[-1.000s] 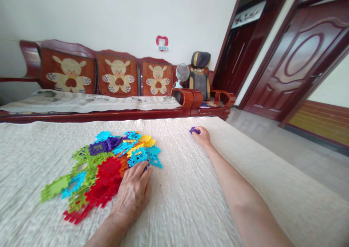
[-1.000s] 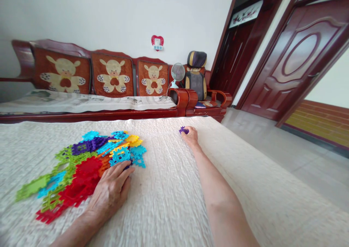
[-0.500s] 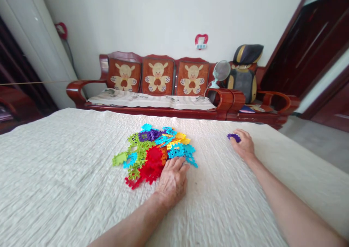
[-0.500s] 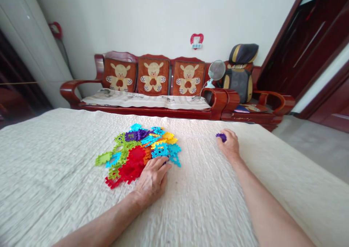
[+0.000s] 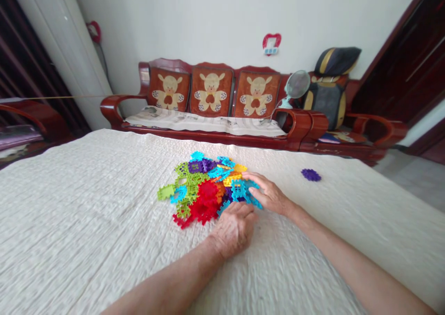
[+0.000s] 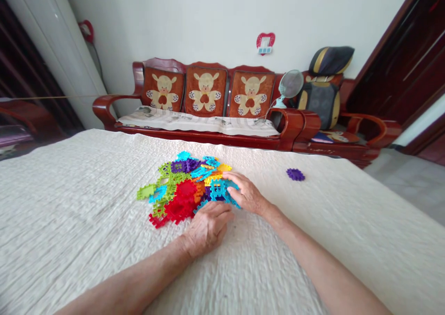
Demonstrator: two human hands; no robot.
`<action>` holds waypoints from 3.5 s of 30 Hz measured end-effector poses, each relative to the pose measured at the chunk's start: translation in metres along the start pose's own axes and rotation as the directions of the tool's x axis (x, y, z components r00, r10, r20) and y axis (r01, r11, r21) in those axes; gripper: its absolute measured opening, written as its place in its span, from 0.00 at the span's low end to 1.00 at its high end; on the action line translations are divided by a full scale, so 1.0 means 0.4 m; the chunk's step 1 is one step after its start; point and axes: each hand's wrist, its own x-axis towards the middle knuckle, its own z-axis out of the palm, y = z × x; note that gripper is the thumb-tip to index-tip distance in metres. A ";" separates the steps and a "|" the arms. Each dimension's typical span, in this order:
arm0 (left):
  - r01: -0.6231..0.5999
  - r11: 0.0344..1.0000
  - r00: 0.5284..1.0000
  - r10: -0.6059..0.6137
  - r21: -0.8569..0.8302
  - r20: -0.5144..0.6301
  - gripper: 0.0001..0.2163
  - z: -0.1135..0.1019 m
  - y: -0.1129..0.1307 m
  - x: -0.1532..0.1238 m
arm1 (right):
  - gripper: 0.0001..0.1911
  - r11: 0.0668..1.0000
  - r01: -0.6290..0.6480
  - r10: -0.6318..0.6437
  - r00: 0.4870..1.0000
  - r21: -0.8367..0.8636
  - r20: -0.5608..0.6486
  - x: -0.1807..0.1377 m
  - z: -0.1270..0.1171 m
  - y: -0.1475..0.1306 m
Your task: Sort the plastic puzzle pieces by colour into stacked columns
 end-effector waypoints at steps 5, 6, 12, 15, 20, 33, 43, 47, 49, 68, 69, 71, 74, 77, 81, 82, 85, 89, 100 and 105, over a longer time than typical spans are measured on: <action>0.033 0.999 0.997 -0.035 -0.043 -0.063 0.11 0.005 -0.006 0.000 | 0.18 0.999 0.048 -0.049 0.995 0.010 0.087 0.000 0.005 -0.002; 0.027 0.998 0.997 -0.030 -0.057 -0.066 0.12 0.006 -0.007 0.000 | 0.17 0.999 0.030 -0.031 0.996 0.013 0.081 -0.003 0.004 0.000; -0.069 0.995 0.997 0.071 -0.079 0.022 0.12 0.000 -0.006 0.001 | 0.15 0.979 -0.182 0.177 0.983 0.091 0.057 -0.011 0.004 -0.023; -0.012 0.998 0.998 0.008 -0.056 -0.069 0.12 -0.005 -0.006 -0.001 | 0.15 0.970 -0.232 0.226 0.971 0.077 0.084 -0.013 0.006 -0.028; 0.192 0.979 0.959 -0.174 0.062 -0.222 0.13 -0.017 -0.006 0.001 | 0.18 0.978 -0.196 0.186 0.975 0.073 0.123 -0.027 0.010 -0.017; 0.036 0.999 0.992 -0.035 0.011 -0.125 0.12 -0.009 -0.003 -0.005 | 0.16 0.980 -0.198 0.198 0.980 0.006 -0.030 -0.031 -0.029 -0.011; -0.084 0.996 0.996 0.083 -0.038 -0.018 0.12 -0.006 -0.004 -0.009 | 0.15 0.973 -0.090 0.065 0.990 -0.212 -0.126 -0.030 -0.005 0.022; -0.046 0.998 0.997 0.048 -0.035 0.060 0.11 -0.003 -0.006 -0.005 | 0.10 0.996 -0.012 0.012 1.000 -0.093 0.000 -0.024 -0.040 -0.011; -0.008 1.000 0.998 0.010 -0.025 0.067 0.11 0.000 -0.008 -0.005 | 0.10 0.997 0.033 -0.026 0.994 -0.065 0.104 -0.020 -0.051 -0.029; 0.008 1.000 0.991 -0.005 -0.023 0.137 0.11 -0.007 -0.004 0.006 | 0.19 0.934 -0.338 0.319 0.935 -0.113 -0.157 -0.063 0.039 -0.068; 0.007 1.000 0.992 -0.004 -0.018 0.128 0.11 -0.005 -0.005 0.006 | 0.20 0.934 -0.333 0.312 0.936 -0.129 -0.165 -0.065 0.047 -0.072; 0.007 1.000 0.994 -0.006 -0.002 0.110 0.11 -0.002 -0.005 0.005 | 0.20 0.937 -0.309 0.280 0.942 -0.160 -0.183 -0.072 0.061 -0.079; 0.004 1.000 0.996 -0.006 0.017 0.089 0.11 0.001 -0.005 0.005 | 0.19 0.947 -0.262 0.228 0.956 -0.186 -0.187 -0.082 0.070 -0.082; -0.006 1.000 0.997 0.004 0.022 0.079 0.11 0.004 -0.006 0.005 | 0.19 0.950 -0.249 0.206 0.953 -0.188 -0.220 -0.085 0.071 -0.080; -0.008 1.000 0.997 0.007 0.017 0.078 0.11 0.005 -0.008 0.006 | 0.18 0.941 -0.266 0.203 0.938 -0.209 -0.282 -0.086 0.069 -0.077; -0.005 1.000 0.997 0.004 0.013 0.079 0.11 0.005 -0.009 0.006 | 0.18 0.937 -0.272 0.203 0.935 -0.220 -0.292 -0.086 0.068 -0.076; 0.003 1.000 0.996 -0.003 0.000 0.090 0.12 0.001 -0.007 0.006 | 0.17 0.923 -0.286 0.202 0.930 -0.258 -0.308 -0.085 0.061 -0.075; 0.006 1.000 0.996 -0.006 -0.003 0.092 0.12 -0.005 -0.003 0.007 | 0.16 0.913 -0.295 0.209 0.931 -0.282 -0.300 -0.081 0.050 -0.067; -0.021 1.000 0.995 0.021 0.000 0.093 0.12 -0.001 -0.008 0.000 | 0.05 0.930 -0.344 0.282 0.893 -0.129 -0.352 -0.083 0.013 -0.052; -0.025 1.000 0.996 0.025 0.001 0.084 0.12 -0.005 -0.007 -0.002 | 0.07 0.920 -0.389 0.379 0.847 0.050 -0.373 -0.077 0.016 -0.080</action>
